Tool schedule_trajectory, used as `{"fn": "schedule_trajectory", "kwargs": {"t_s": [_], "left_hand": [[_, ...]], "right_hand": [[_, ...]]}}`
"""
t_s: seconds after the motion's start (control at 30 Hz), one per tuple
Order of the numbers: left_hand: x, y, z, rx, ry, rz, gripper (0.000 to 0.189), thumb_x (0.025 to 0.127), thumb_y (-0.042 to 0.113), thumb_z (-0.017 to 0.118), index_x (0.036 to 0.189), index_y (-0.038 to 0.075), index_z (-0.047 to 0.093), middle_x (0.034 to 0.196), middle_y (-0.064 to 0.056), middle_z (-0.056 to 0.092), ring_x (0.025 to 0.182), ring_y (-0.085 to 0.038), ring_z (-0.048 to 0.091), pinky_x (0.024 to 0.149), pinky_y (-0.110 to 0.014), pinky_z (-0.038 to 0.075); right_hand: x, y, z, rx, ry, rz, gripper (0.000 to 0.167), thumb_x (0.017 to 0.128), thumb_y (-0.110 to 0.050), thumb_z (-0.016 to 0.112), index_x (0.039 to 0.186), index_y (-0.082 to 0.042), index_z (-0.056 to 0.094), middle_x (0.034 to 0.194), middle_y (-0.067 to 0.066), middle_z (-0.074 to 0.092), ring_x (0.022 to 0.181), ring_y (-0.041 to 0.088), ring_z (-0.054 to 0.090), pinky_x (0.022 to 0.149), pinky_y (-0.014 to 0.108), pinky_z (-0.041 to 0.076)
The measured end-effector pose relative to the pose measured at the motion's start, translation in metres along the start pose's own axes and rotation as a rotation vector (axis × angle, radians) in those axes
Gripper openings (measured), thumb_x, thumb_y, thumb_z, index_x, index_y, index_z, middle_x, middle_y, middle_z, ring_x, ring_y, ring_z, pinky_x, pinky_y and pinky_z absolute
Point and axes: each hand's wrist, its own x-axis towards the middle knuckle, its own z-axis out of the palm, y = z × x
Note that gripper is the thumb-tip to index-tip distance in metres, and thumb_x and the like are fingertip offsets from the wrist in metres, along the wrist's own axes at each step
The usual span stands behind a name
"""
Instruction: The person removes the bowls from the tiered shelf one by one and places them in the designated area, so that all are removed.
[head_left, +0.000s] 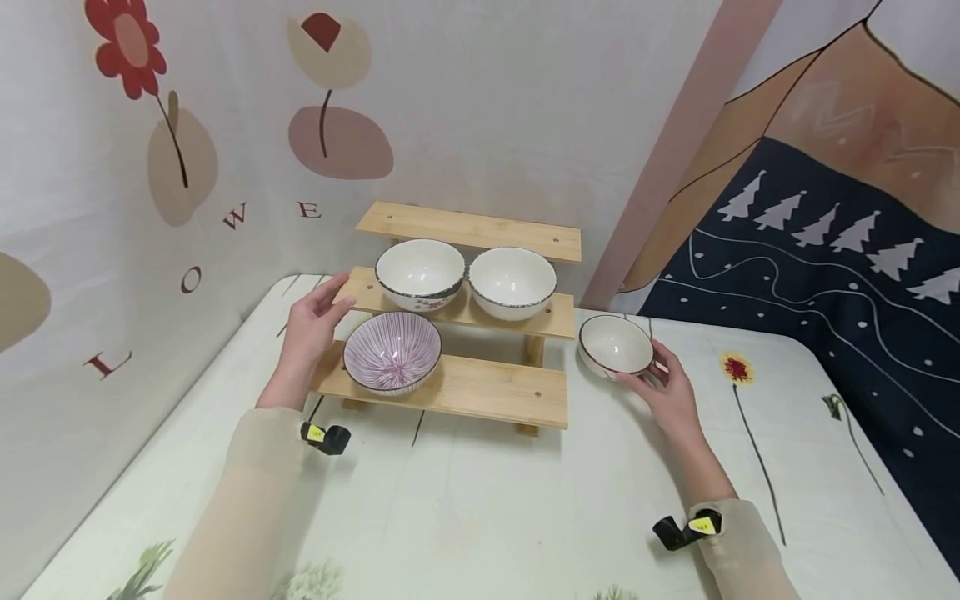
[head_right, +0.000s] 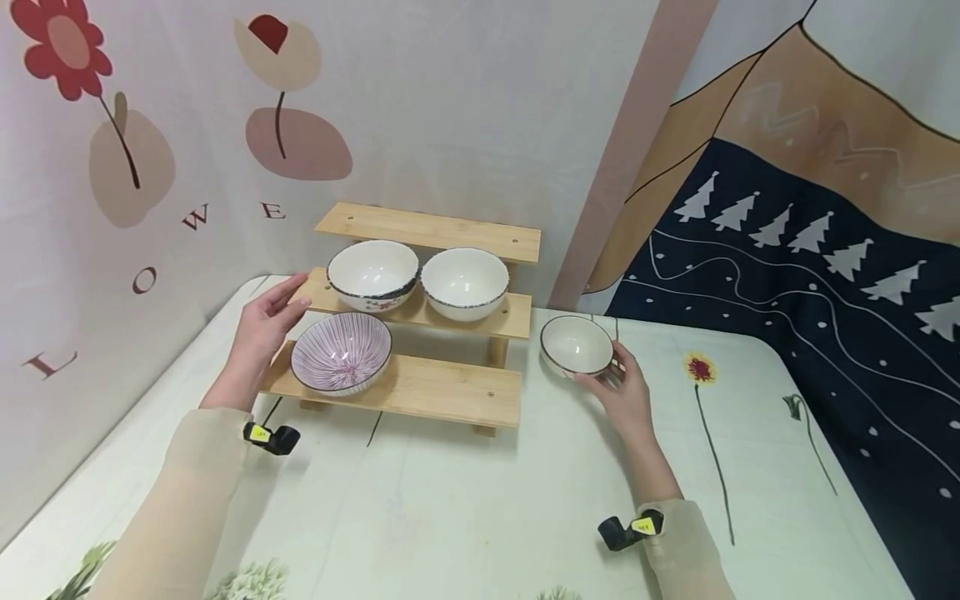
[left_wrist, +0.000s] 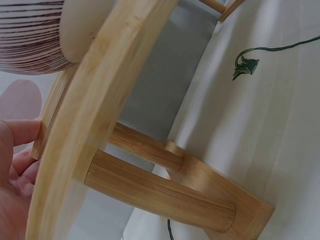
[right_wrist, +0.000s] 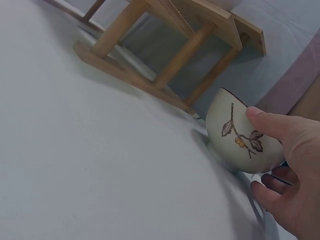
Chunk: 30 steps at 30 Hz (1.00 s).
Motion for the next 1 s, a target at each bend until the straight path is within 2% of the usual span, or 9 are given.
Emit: {"fn": "schedule_trajectory", "kwargs": {"t_s": [0.07,0.13,0.23,0.43,0.5,0.63,0.7,0.9,1.0], "left_hand": [[0.0004,-0.0001,0.0,-0.001,-0.003,0.005,0.055,0.103,0.026,0.055,0.154,0.016,0.038,0.162,-0.005,0.031,0.151,-0.026,0.031,0.126,-0.043,0.03],[0.0004,0.0002,-0.0002,0.002,-0.005,0.007,0.055,0.103,0.026,0.055,0.154,0.016,0.038,0.162,-0.005,0.031,0.151,-0.026,0.031,0.126,-0.043,0.03],[0.0002,0.0009,-0.0002,0.008,-0.007,0.003,0.055,0.103,0.027,0.054,0.154,0.017,0.038,0.163,-0.005,0.031,0.151,-0.027,0.03,0.126,-0.044,0.029],[0.0002,0.0013,-0.0004,0.012,-0.006,-0.006,0.054,0.103,0.027,0.054,0.154,0.019,0.038,0.163,-0.004,0.03,0.151,-0.027,0.03,0.126,-0.043,0.028],[0.0006,0.0007,-0.0004,0.008,-0.007,-0.003,0.054,0.103,0.026,0.054,0.154,0.018,0.038,0.163,-0.004,0.03,0.151,-0.027,0.03,0.126,-0.043,0.029],[0.0014,-0.0005,-0.0006,0.003,-0.01,-0.005,0.054,0.103,0.025,0.054,0.154,0.019,0.037,0.163,-0.004,0.029,0.151,-0.027,0.03,0.127,-0.044,0.028],[0.0015,-0.0007,-0.0007,0.002,-0.009,-0.009,0.054,0.103,0.025,0.054,0.154,0.019,0.037,0.163,-0.004,0.029,0.151,-0.027,0.029,0.127,-0.044,0.028],[0.0009,-0.0005,-0.0001,0.001,-0.01,-0.002,0.054,0.104,0.025,0.053,0.154,0.019,0.037,0.163,-0.004,0.029,0.151,-0.028,0.03,0.126,-0.044,0.028],[0.0,-0.0001,0.0002,0.0,-0.01,0.003,0.054,0.104,0.025,0.054,0.154,0.018,0.038,0.163,-0.004,0.03,0.151,-0.027,0.03,0.126,-0.044,0.029]], "right_hand": [[-0.0007,0.0004,-0.001,-0.009,0.006,0.004,0.091,0.089,-0.026,0.076,0.16,-0.015,0.021,0.162,0.017,0.03,0.146,0.033,0.038,0.116,0.029,0.044],[-0.0013,0.0014,-0.0014,-0.018,0.016,0.001,0.089,0.089,-0.027,0.076,0.159,-0.014,0.023,0.161,0.017,0.032,0.145,0.032,0.041,0.106,0.013,0.048],[-0.0021,0.0028,-0.002,-0.019,0.034,-0.005,0.085,0.09,-0.028,0.075,0.158,-0.014,0.026,0.159,0.016,0.036,0.142,0.031,0.045,0.09,-0.001,0.044],[-0.0053,0.0039,-0.0026,-0.01,0.065,-0.021,0.076,0.092,-0.025,0.073,0.155,-0.011,0.033,0.155,0.014,0.042,0.138,0.028,0.049,0.11,0.015,0.045],[-0.0064,0.0038,-0.0025,0.0,0.074,-0.025,0.074,0.092,-0.023,0.073,0.154,-0.01,0.034,0.154,0.014,0.043,0.137,0.027,0.049,0.106,0.01,0.046],[-0.0077,0.0044,-0.0018,0.021,0.095,-0.039,0.069,0.092,-0.021,0.072,0.151,-0.008,0.038,0.149,0.014,0.047,0.134,0.027,0.051,0.09,-0.004,0.043],[-0.0078,0.0052,-0.0016,0.027,0.106,-0.045,0.066,0.092,-0.02,0.072,0.149,-0.007,0.04,0.147,0.014,0.049,0.131,0.024,0.053,0.087,-0.005,0.042],[-0.0086,0.007,-0.0015,0.034,0.13,-0.058,0.06,0.092,-0.016,0.072,0.144,-0.004,0.044,0.144,0.014,0.051,0.111,-0.001,0.054,0.086,-0.005,0.043],[-0.0093,0.0069,-0.0012,0.054,0.141,-0.064,0.058,0.092,-0.014,0.071,0.142,-0.002,0.045,0.142,0.014,0.052,0.105,-0.008,0.053,0.085,-0.004,0.045]]}}
